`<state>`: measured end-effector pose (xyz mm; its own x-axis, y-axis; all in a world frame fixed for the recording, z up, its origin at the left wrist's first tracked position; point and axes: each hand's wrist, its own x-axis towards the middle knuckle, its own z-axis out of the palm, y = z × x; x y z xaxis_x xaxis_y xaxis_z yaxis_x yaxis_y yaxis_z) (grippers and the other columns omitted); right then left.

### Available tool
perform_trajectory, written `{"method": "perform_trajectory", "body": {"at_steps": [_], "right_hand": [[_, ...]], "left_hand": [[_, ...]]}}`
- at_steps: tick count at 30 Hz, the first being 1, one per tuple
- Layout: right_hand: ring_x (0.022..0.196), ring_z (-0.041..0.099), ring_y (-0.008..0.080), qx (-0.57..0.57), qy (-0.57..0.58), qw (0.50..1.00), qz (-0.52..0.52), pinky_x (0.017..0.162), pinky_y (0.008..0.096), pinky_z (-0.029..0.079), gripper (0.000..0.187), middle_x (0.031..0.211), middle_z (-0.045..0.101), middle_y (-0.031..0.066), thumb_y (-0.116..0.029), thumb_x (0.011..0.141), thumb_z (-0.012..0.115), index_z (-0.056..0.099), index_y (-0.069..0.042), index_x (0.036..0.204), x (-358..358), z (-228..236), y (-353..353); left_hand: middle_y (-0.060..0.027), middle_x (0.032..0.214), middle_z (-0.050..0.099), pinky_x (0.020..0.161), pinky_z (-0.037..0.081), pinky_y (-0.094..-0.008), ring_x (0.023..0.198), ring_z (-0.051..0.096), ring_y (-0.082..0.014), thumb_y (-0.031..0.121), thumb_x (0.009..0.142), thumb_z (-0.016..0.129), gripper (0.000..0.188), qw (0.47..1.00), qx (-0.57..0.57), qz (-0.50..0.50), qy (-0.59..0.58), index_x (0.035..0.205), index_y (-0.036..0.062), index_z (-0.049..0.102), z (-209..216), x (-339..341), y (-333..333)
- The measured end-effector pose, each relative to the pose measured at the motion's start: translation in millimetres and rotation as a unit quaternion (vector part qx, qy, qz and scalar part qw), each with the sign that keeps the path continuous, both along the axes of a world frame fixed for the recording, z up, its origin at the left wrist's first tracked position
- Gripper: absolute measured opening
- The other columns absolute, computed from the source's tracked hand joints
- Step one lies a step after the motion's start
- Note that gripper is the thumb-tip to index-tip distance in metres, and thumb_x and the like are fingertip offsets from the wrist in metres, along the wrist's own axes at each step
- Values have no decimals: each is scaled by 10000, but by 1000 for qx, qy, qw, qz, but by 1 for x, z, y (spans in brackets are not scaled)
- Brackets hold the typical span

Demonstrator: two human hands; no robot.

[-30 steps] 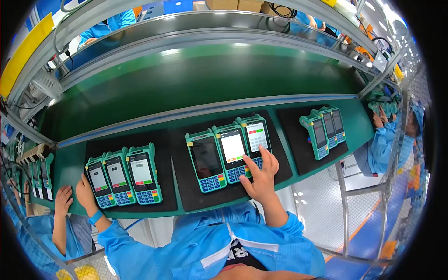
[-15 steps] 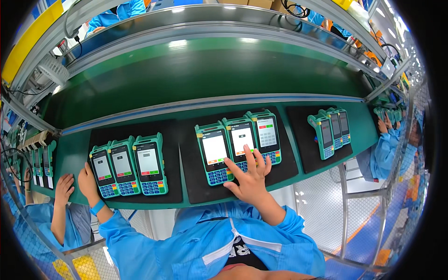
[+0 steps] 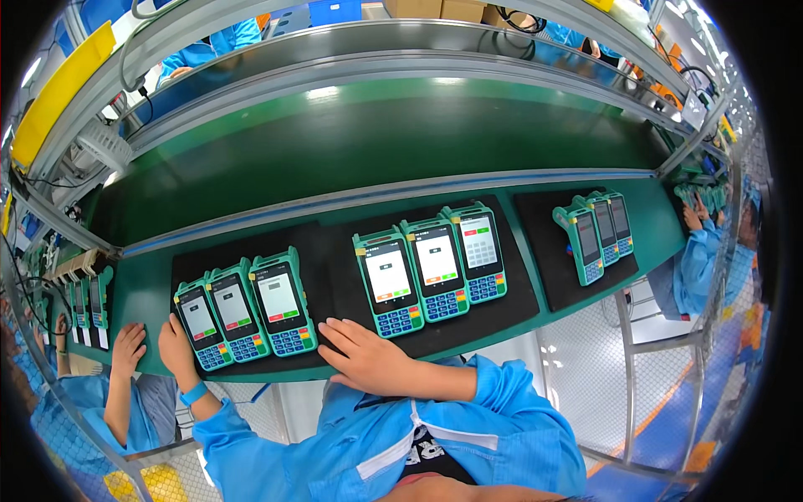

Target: The person tests handheld terminal devices on an assembly line by placing them on a mat, tapping their touchscreens and buttons to run through display and functional test screens, and moving the tested units down the workstation.

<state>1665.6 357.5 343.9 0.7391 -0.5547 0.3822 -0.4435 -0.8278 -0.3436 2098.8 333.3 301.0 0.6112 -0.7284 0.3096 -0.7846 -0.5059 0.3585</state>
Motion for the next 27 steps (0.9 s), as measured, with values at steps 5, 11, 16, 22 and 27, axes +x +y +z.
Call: {"method": "perform_trajectory", "body": {"at_steps": [5,11,16,22,27], "right_hand": [[1378,409,400,17,19,1000,-15,1141,477,352,606,1444,461,237,-331,809,763,574,-6,1284,1,-1,5],[1394,393,411,60,18,997,-46,1142,478,353,614,1473,433,245,-307,840,740,541,-3,1335,3,6,12],[1393,419,370,91,-23,993,-73,1154,449,355,589,1469,462,217,-308,869,727,544,10,1330,3,2,22],[1362,455,386,108,-22,987,-118,1133,464,376,543,1443,496,212,-321,884,713,578,-6,1306,14,3,27],[1336,486,376,144,-49,968,-197,1124,461,385,451,1388,553,201,-264,871,730,621,9,1212,30,10,34]], "left_hand": [[-270,869,647,688,464,-510,822,617,-455,474,1016,462,562,999,31,-3,-9,860,-43,620,-1,8,-6],[-295,862,632,701,466,-516,845,613,-474,475,960,569,543,998,17,-53,18,844,-55,583,1,9,-15],[-297,896,634,717,479,-499,859,616,-480,460,887,661,526,996,18,-72,58,894,-59,575,-9,22,-17],[-302,931,650,745,497,-508,892,627,-491,381,874,689,450,989,9,-120,89,921,-50,569,-16,24,-17],[-326,945,647,754,511,-521,915,634,-497,369,827,742,509,980,19,-163,112,975,-72,533,-6,15,-14]]}}
